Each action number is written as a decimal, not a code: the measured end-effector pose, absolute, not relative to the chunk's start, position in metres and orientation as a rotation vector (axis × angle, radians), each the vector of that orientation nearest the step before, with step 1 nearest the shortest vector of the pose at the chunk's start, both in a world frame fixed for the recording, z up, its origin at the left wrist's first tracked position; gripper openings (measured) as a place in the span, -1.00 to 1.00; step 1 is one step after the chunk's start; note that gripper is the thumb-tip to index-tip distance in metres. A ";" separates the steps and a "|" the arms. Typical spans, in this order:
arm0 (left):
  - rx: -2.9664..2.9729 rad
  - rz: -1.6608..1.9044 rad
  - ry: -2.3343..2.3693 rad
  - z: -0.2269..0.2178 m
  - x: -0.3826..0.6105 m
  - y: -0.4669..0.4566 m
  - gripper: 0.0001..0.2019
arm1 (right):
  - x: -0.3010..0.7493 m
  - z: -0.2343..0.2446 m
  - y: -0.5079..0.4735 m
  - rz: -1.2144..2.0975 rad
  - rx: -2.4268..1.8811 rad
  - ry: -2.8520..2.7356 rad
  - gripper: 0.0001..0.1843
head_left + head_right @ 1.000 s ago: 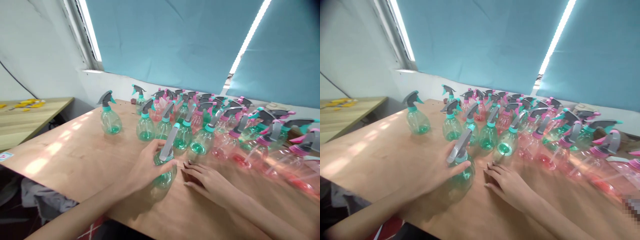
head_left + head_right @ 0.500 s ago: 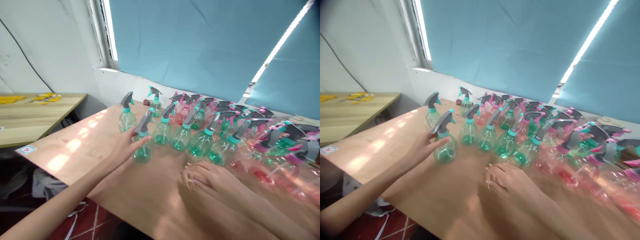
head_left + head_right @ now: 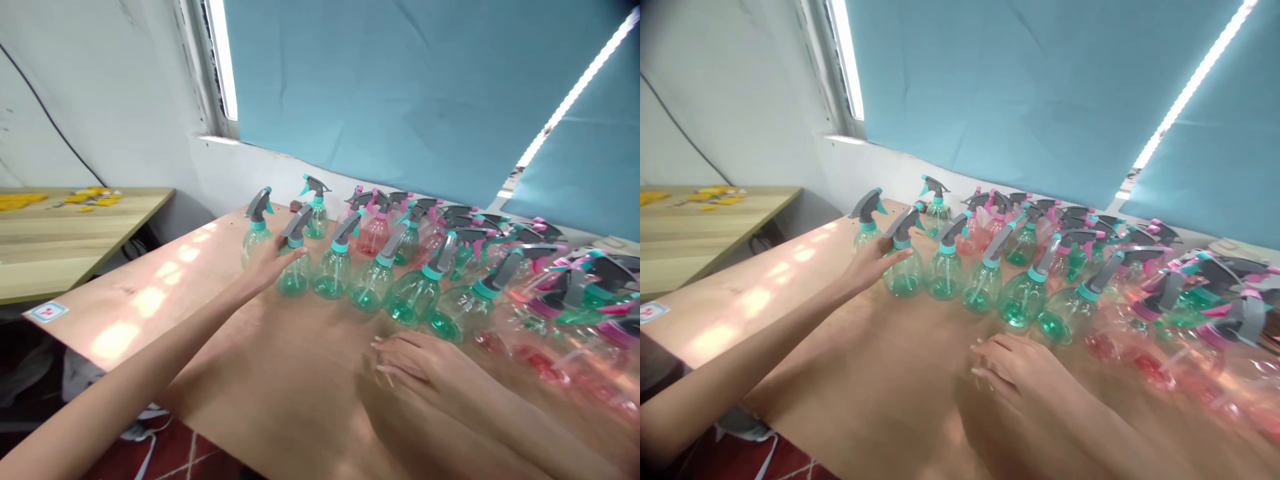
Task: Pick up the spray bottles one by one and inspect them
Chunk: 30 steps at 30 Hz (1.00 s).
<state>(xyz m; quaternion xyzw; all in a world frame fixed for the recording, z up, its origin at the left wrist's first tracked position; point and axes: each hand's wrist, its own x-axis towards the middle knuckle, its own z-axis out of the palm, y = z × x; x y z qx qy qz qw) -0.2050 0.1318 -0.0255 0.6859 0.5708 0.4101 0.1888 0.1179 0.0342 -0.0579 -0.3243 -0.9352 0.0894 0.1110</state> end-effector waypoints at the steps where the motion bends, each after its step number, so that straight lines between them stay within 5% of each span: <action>1: 1.934 1.160 1.610 -0.026 -0.204 0.134 -0.57 | 0.117 -0.058 0.034 0.273 -0.951 -2.741 -0.66; 9: 1.927 1.336 1.638 -0.022 -0.201 0.093 -0.45 | 0.111 -0.043 0.027 0.444 -0.969 -2.679 -0.70; 13: 1.831 1.381 1.645 -0.023 -0.198 0.041 -0.60 | 0.107 -0.035 0.023 0.559 -1.082 -2.573 -0.71; 17: 1.756 1.027 1.299 -0.032 -0.172 0.003 -0.84 | 0.099 -0.031 0.021 0.681 -0.958 -2.477 -0.73; 22: 1.423 0.569 0.750 -0.042 -0.124 -0.011 -0.86 | 0.086 -0.027 0.011 0.849 -0.822 -2.515 -0.42; 30: 1.212 0.292 0.533 -0.051 -0.088 -0.011 -0.79 | 0.096 -0.039 -0.001 1.182 -0.786 -2.357 -0.38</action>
